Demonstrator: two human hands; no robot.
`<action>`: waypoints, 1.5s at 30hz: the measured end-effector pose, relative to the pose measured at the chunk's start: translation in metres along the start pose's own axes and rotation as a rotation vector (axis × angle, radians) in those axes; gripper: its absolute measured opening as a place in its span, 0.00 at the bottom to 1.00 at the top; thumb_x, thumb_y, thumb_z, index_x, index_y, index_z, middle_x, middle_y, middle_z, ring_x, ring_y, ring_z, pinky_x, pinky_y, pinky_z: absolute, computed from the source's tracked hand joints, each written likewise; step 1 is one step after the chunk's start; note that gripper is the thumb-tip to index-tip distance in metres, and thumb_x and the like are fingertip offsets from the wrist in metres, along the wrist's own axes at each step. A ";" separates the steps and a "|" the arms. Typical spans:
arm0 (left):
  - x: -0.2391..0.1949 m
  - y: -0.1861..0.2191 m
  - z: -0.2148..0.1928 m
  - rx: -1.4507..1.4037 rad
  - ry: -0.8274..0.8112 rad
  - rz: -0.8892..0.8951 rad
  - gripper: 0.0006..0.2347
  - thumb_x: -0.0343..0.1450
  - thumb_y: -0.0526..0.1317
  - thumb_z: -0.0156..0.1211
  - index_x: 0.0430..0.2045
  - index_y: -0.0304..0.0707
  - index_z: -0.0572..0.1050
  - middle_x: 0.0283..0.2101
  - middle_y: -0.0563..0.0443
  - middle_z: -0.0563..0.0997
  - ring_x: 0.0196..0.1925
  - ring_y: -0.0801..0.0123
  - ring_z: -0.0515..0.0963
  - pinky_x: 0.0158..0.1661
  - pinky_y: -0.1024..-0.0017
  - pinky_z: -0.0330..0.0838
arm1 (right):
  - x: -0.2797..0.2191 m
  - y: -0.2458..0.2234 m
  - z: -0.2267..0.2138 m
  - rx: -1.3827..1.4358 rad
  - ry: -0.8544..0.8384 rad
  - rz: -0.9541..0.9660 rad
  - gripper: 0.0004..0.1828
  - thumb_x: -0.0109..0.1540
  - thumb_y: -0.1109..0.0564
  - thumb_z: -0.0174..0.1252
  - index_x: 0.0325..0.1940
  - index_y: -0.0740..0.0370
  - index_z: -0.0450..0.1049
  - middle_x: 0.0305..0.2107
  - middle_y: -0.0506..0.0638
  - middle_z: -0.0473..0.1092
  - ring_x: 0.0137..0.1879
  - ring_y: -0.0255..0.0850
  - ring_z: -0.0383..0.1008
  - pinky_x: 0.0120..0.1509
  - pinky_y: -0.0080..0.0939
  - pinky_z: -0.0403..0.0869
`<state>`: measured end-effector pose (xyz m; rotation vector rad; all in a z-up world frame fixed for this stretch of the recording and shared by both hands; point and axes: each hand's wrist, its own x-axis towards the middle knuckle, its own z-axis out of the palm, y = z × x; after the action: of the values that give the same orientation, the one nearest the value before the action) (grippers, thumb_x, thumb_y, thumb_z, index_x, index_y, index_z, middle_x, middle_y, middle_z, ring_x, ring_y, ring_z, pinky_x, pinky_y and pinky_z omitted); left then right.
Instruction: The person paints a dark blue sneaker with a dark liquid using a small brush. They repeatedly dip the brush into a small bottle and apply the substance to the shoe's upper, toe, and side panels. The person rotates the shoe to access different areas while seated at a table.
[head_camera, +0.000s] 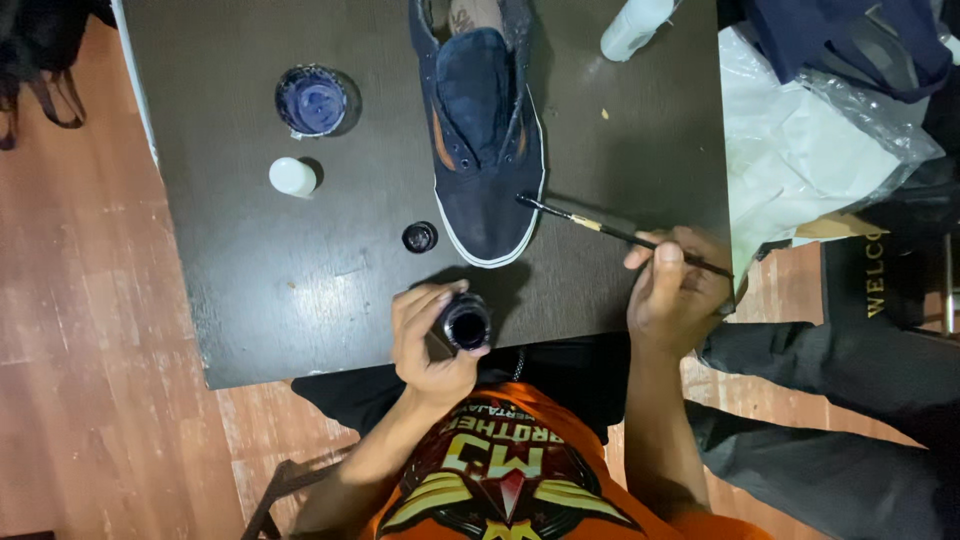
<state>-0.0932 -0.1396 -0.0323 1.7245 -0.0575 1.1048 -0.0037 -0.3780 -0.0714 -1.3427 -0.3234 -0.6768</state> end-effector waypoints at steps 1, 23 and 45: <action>0.003 0.002 0.001 -0.027 -0.038 -0.013 0.25 0.70 0.54 0.67 0.41 0.21 0.79 0.39 0.35 0.86 0.41 0.47 0.83 0.47 0.58 0.75 | 0.001 -0.008 0.000 -0.043 -0.032 -0.017 0.09 0.68 0.64 0.54 0.48 0.74 0.65 0.26 0.67 0.71 0.22 0.45 0.72 0.30 0.40 0.73; 0.001 0.004 -0.009 -0.133 -0.090 -0.101 0.21 0.69 0.53 0.69 0.43 0.30 0.81 0.43 0.42 0.87 0.41 0.50 0.81 0.47 0.58 0.72 | 0.022 -0.085 0.073 -0.403 -0.479 -0.529 0.06 0.64 0.65 0.65 0.32 0.70 0.80 0.27 0.64 0.77 0.27 0.55 0.79 0.34 0.47 0.75; -0.015 0.000 -0.010 -0.135 -0.041 -0.034 0.22 0.71 0.56 0.66 0.42 0.33 0.82 0.41 0.45 0.87 0.38 0.53 0.81 0.45 0.59 0.71 | 0.039 -0.116 0.105 -0.518 -0.725 -0.581 0.11 0.62 0.74 0.58 0.39 0.67 0.84 0.34 0.64 0.79 0.32 0.53 0.78 0.37 0.47 0.76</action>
<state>-0.1086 -0.1384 -0.0424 1.6220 -0.1253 1.0179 -0.0285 -0.2958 0.0650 -1.9997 -1.2189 -0.7543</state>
